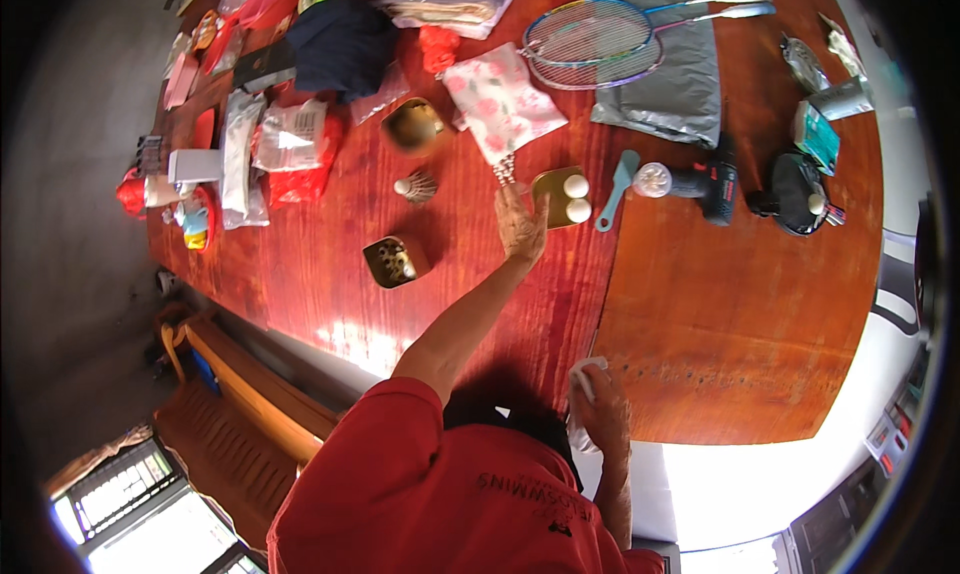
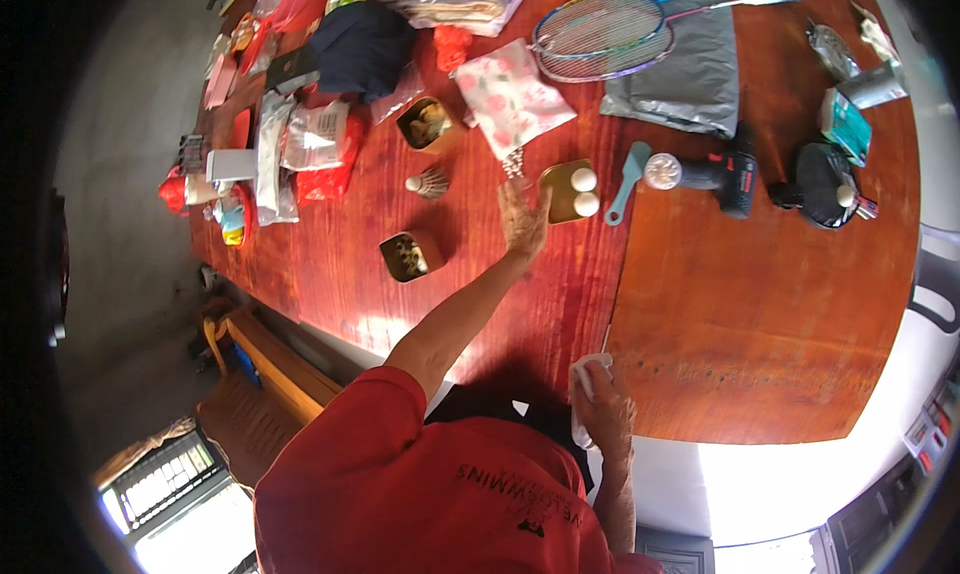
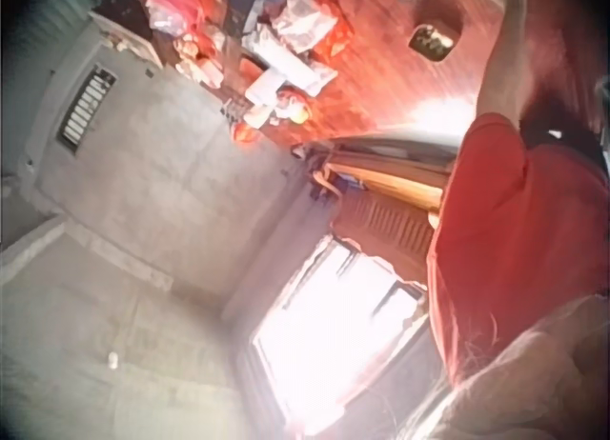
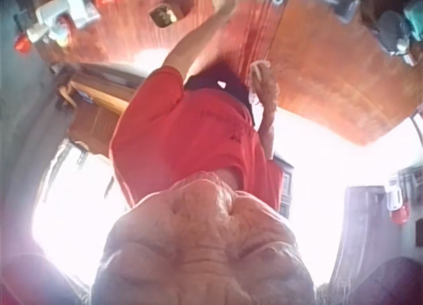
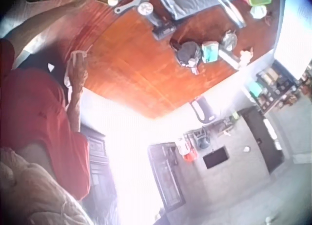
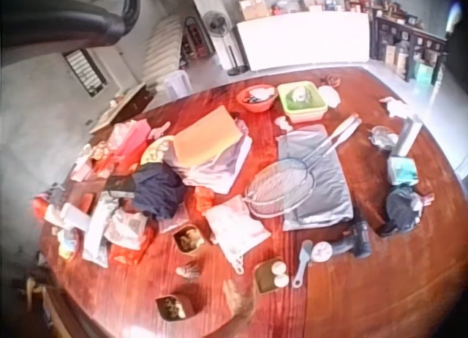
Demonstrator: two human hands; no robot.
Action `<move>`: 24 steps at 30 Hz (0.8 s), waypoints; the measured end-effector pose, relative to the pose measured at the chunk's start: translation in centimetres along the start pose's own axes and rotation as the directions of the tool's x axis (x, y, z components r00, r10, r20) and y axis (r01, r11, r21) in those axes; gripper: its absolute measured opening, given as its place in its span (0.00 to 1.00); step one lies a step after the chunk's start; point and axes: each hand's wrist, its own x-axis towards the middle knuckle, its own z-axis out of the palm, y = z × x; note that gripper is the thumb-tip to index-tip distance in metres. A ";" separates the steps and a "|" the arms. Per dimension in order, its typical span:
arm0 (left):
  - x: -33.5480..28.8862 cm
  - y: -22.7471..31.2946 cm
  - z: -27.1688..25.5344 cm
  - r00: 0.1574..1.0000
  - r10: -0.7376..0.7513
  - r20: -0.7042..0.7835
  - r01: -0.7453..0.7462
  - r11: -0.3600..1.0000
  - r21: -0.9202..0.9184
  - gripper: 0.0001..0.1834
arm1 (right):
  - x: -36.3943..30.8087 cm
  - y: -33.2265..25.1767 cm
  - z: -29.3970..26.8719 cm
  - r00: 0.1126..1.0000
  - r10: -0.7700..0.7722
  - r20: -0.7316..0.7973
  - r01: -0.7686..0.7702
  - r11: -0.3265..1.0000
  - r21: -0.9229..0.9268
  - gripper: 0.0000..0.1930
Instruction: The person wipes various small items on a wooden table using a white cloth. They handle a small white bottle, a small square box, a shuttlecock, a small brown box, and a plastic package, wiping each one individually before placing it back on the table.
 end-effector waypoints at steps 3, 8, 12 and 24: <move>-0.5 -1.7 -6.5 1.000 -0.005 0.004 0.005 0.993 0.115 0.20 | -0.1 -0.6 1.0 1.000 0.013 -0.005 -0.013 1.000 0.025 0.14; -1.6 -13.7 -14.4 0.979 -0.090 -0.182 0.148 0.931 0.335 0.12 | -0.5 -2.4 2.8 1.000 -0.023 0.017 0.023 1.000 -0.010 0.14; -0.8 -15.9 -18.5 0.965 -0.257 0.049 0.218 0.892 0.396 0.13 | -1.1 -3.9 4.5 1.000 -0.019 0.015 0.020 0.998 -0.053 0.13; 2.1 -16.8 -19.8 0.884 -0.294 0.363 0.147 0.913 0.381 0.23 | -4.6 -9.2 10.6 0.998 -0.050 -0.047 0.044 0.992 -0.120 0.14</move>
